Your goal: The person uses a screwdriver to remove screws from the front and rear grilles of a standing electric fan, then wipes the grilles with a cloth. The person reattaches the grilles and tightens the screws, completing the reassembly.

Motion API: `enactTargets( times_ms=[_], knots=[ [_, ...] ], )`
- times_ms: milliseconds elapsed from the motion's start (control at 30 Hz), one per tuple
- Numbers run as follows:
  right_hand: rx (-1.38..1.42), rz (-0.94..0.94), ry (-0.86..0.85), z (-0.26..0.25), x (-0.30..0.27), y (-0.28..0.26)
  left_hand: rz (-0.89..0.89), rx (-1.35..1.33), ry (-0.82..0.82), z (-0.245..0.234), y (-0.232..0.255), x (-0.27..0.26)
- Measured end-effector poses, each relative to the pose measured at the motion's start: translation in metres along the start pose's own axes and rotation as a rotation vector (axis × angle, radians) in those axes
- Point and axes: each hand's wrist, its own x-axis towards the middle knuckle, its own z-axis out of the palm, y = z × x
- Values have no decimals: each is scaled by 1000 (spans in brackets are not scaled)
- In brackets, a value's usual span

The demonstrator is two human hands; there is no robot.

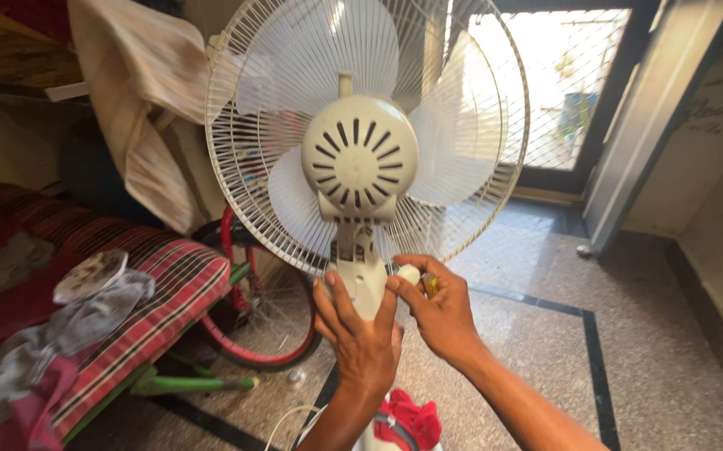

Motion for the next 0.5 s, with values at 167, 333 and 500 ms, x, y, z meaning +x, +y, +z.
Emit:
enactTargets(
  times_ms=[167,333,500],
  knots=[
    [-85,-185,-77,-4,4,-11,25,-49,4,-1,-5,2],
    [13,-41,-58,-8,7,-11,43,-38,61,1,-4,4],
    [77,-29,-41,-14,5,14,19,-36,28,7,-1,-7]
  ],
)
